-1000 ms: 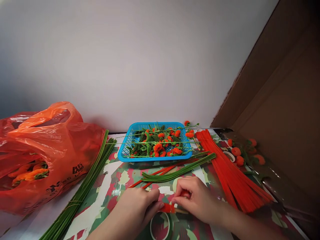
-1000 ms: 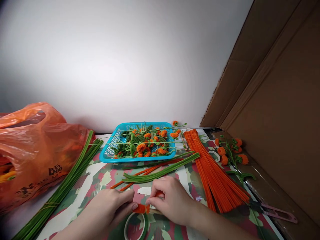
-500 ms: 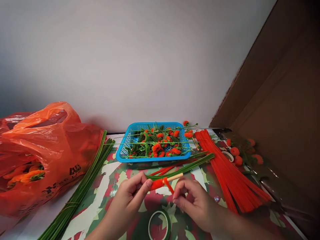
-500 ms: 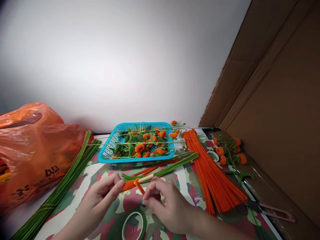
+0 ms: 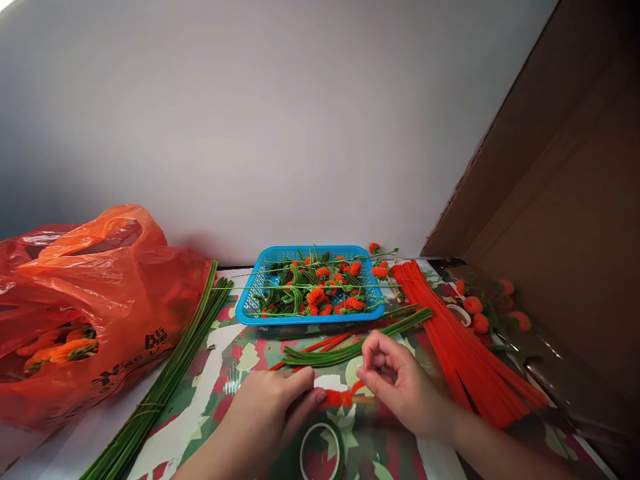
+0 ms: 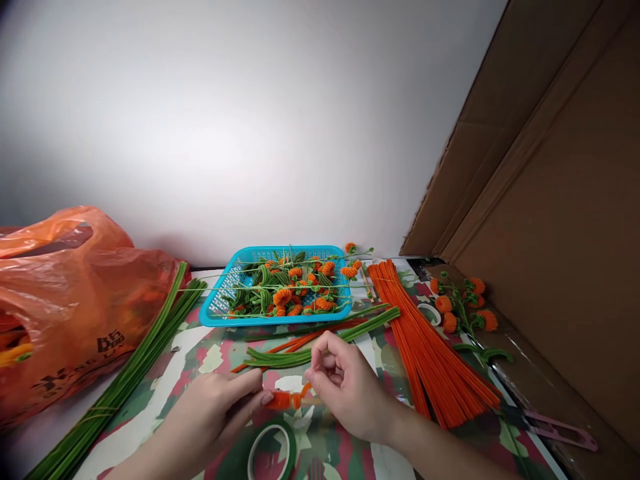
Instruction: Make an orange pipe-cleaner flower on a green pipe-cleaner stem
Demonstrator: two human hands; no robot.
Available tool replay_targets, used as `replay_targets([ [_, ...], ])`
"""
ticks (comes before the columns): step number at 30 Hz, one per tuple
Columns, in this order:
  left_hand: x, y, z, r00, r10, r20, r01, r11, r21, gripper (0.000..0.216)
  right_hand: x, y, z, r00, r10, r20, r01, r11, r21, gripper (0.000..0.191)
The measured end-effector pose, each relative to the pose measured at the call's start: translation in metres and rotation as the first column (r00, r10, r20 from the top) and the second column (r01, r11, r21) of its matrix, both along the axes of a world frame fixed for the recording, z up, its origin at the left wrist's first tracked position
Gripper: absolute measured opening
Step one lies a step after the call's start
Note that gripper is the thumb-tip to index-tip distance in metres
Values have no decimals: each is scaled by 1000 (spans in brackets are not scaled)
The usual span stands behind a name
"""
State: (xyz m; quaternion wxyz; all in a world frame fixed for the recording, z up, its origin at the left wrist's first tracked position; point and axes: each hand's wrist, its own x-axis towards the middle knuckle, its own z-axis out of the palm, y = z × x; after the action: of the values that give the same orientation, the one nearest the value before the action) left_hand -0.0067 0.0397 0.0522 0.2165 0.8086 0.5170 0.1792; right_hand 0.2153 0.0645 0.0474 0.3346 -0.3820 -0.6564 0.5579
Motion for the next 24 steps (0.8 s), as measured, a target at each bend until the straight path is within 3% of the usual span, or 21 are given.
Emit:
replay_targets([
  [3, 0, 1, -4, 987, 158, 34, -160, 985, 65, 34, -2, -9, 5, 993, -37, 110, 10, 972, 234, 10],
  [7, 2, -1, -3, 944, 266, 195, -264, 964, -38, 38, -4, -13, 11, 986, -97, 136, 7, 837, 547, 14],
  [9, 6, -2, 0, 909, 281, 307, -252, 959, -132, 41, -2, -13, 15, 988, -96, 122, -1, 783, 622, 16],
  [11, 10, -3, 3, 863, 299, 408, -221, 948, -227, 47, 0, -14, 19, 991, -70, 116, -19, 778, 628, 16],
  [15, 15, -4, 5, 783, 336, 523, -142, 916, -376, 54, 6, -16, 19, 998, 8, 67, -40, 871, 489, 15],
  [19, 14, -5, -1, 759, 303, 577, -60, 914, -400, 53, 6, -15, 11, 976, 118, -182, -94, 986, 136, 16],
  [22, 11, -7, -3, 770, 239, 591, -9, 931, -365, 51, 5, -10, 10, 930, 179, -321, -226, 967, -115, 34],
  [24, 8, -7, -3, 800, 184, 572, 24, 942, -336, 50, 5, -6, 11, 908, 232, -349, -309, 933, -184, 37],
])
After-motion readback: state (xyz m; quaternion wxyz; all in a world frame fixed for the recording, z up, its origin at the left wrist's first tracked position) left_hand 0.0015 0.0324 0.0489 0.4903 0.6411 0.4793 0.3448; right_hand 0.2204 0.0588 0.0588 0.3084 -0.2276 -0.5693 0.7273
